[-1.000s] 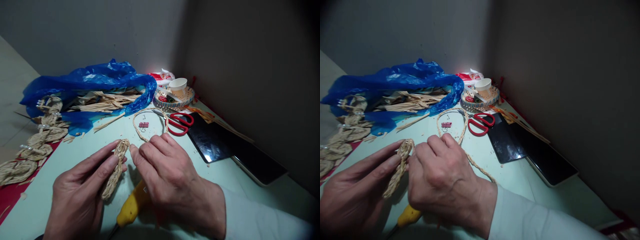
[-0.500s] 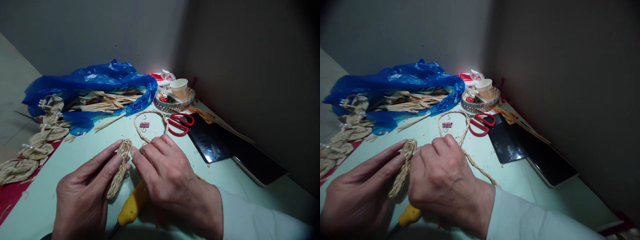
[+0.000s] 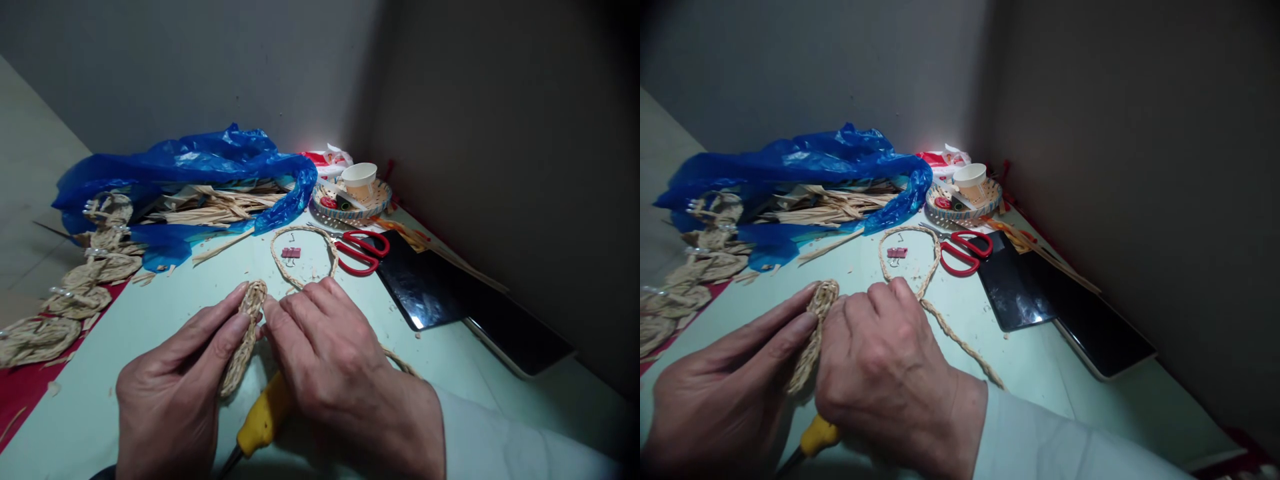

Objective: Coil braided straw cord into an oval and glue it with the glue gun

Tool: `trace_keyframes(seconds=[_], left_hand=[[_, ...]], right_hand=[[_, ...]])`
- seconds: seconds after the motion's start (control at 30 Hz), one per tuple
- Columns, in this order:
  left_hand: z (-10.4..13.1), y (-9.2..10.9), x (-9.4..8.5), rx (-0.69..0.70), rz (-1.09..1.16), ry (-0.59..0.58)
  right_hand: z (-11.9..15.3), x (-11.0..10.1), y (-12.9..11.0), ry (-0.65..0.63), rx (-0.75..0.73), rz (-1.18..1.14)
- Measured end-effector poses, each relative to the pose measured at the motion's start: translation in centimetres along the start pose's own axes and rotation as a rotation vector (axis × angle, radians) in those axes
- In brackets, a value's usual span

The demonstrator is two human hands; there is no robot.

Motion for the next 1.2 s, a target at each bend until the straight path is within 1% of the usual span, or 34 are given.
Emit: trace_keyframes(seconds=[0.07, 0.2, 0.4, 0.47, 0.57, 0.6, 0.7, 0.8, 0.93, 1.0, 1.1, 1.2], left_hand=[[0.0, 0.1, 0.0, -0.014, -0.012, -0.001], [-0.2, 0.3, 0.0, -0.088, -0.026, -0.022], [-0.4, 0.5, -0.1, -0.091, -0.035, -0.015], [-0.6, 0.4, -0.3, -0.135, -0.046, 0.0], [-0.9, 0.1, -0.7, -0.253, -0.04, 0.016], [-1.0, -0.1, -0.8, -0.27, -0.036, 0.027], [-1.1, -0.4, -0.9, -0.245, -0.023, 0.07], [-1.0, -0.6, -0.8, -0.22, -0.023, 0.078], [-0.9, -0.3, -0.4, -0.144, -0.127, 0.114], [-0.9, 0.0, -0.1, -0.145, -0.136, 0.124], [-1.0, 0.5, 0.1, -0.217, -0.104, 0.094], [-1.1, 0.6, 0.0, -0.241, -0.073, 0.022]], right_hand=[[0.0, 0.1, -0.1, 0.018, 0.006, -0.002], [0.1, 0.5, -0.2, 0.051, 0.047, -0.054], [0.5, 0.3, -0.2, 0.021, 0.061, -0.097], [0.5, 0.2, -0.2, 0.023, 0.071, -0.124], [0.5, 0.3, -0.2, 0.064, 0.071, -0.141], [0.4, 0.4, -0.2, 0.077, 0.074, -0.136], [0.4, 0.6, -0.4, 0.101, 0.099, -0.117], [0.4, 0.7, -0.6, 0.108, 0.103, -0.114], [0.3, 0.6, -0.7, 0.12, 0.091, -0.081], [0.2, 0.5, -0.7, 0.096, 0.063, -0.052], [0.2, 0.2, -0.6, 0.01, 0.047, -0.014], [0.2, 0.1, -0.6, -0.014, 0.045, 0.024]])
Point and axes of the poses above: each hand's wrist, its own z-axis away from the middle knuckle, its own x-axis out of the palm, y = z × x, the point moved 1 cm from there along -z, towards the middle knuckle, and after that the axes turned 9 degrees about -y, right-handed, at the moved point
